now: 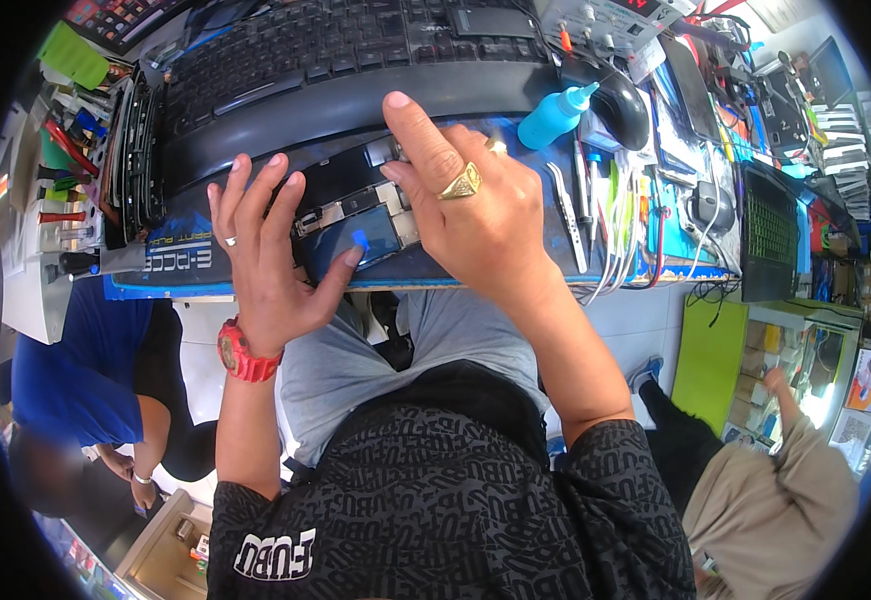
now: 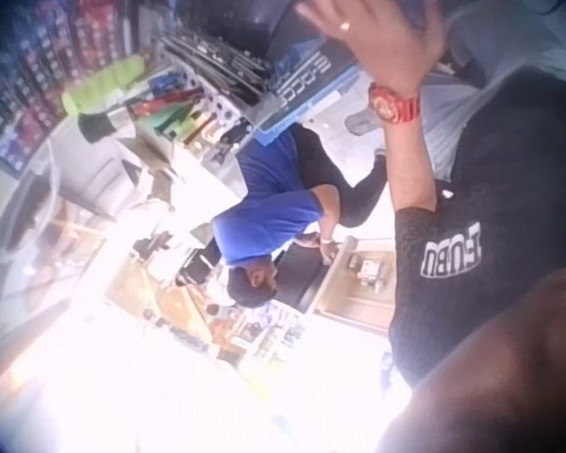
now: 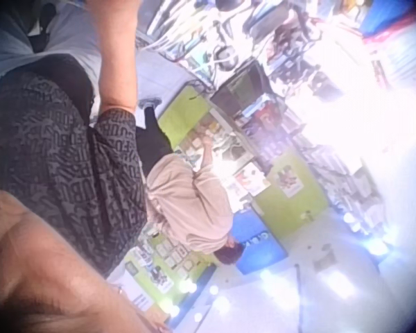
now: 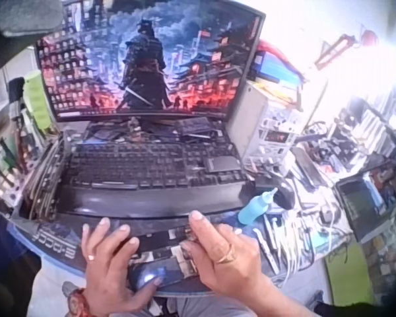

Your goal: The person uses a precision screwdriver to remove screws from the back of a smartphone, then flips it over and uses a metal tool to pry open the screen assembly. The person continues to work on the device, manipulating the screen and internal components.

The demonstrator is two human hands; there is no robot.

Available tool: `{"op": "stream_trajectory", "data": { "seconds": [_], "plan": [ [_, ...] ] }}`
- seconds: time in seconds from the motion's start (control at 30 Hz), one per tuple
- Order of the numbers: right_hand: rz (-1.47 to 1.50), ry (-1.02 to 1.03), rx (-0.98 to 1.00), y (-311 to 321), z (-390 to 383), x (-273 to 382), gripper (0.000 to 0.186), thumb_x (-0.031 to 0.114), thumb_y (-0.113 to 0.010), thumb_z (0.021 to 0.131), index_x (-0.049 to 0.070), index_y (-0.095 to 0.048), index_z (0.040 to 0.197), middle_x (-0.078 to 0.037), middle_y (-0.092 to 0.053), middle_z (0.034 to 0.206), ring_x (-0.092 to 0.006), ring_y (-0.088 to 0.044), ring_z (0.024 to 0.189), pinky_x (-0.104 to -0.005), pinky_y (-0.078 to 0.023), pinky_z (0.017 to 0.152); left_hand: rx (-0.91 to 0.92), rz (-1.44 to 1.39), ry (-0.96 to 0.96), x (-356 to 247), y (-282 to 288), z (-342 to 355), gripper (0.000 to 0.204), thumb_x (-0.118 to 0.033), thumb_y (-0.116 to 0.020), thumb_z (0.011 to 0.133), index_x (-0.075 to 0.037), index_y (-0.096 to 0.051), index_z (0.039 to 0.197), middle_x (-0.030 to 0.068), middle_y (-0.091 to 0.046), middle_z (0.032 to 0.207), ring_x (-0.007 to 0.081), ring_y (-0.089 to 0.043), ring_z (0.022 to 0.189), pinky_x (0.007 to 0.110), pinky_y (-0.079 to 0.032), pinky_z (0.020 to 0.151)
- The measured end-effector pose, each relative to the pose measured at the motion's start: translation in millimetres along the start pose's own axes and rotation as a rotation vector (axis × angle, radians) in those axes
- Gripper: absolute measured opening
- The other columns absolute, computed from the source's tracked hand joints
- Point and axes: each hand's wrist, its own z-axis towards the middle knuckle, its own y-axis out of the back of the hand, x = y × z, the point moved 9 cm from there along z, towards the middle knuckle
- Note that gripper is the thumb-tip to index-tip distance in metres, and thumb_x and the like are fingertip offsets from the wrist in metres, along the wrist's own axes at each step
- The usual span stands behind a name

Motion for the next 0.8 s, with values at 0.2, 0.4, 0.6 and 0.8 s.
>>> {"op": "stream_trajectory", "data": {
  "seconds": [0.2, 0.4, 0.6, 0.8],
  "plan": [
    [0.103, -0.012, -0.004, 2, 2, -2, 0.057, -0.004, -0.077, 0.086, -0.002, -0.059, 0.139, -0.015, -0.074, 0.103, -0.0168, -0.069, 0.087, -0.0264, -0.056, 0.066, -0.012, -0.003, -0.005, -1, 1, 0, 0.084, -0.031, -0.085, 0.075, -0.005, -0.05, 0.146, 0.0163, -0.048, 0.152, 0.0415, -0.033, 0.149, 0.061, -0.013, 0.122],
    [0.145, -0.006, -0.126, 6, 8, -1, 0.051, -0.002, -0.077, 0.081, 0.001, -0.066, 0.13, -0.01, -0.073, 0.085, -0.0252, -0.07, 0.077, -0.0327, -0.054, 0.068, -0.014, -0.01, -0.004, 0, 1, -1, 0.083, -0.03, -0.086, 0.074, -0.005, -0.051, 0.146, 0.0168, -0.048, 0.152, 0.0421, -0.034, 0.148, 0.062, -0.014, 0.121],
    [0.121, -0.016, -0.134, 6, 11, 1, 0.049, -0.003, -0.078, 0.08, 0.0, -0.068, 0.128, -0.009, -0.072, 0.085, -0.0239, -0.068, 0.074, -0.0329, -0.052, 0.067, -0.023, -0.017, -0.007, 0, 1, -1, 0.083, -0.028, -0.086, 0.074, -0.005, -0.051, 0.145, 0.0169, -0.048, 0.151, 0.0428, -0.034, 0.148, 0.062, -0.014, 0.121],
    [0.05, -0.003, -0.104, 5, 13, 4, 0.046, -0.001, -0.078, 0.08, 0.0, -0.069, 0.125, -0.008, -0.072, 0.082, -0.0231, -0.067, 0.074, -0.0324, -0.052, 0.065, -0.032, -0.028, -0.002, 1, 0, -2, 0.081, -0.027, -0.086, 0.073, -0.006, -0.053, 0.144, 0.0157, -0.049, 0.151, 0.0418, -0.034, 0.148, 0.061, -0.014, 0.121]
  ]
}}
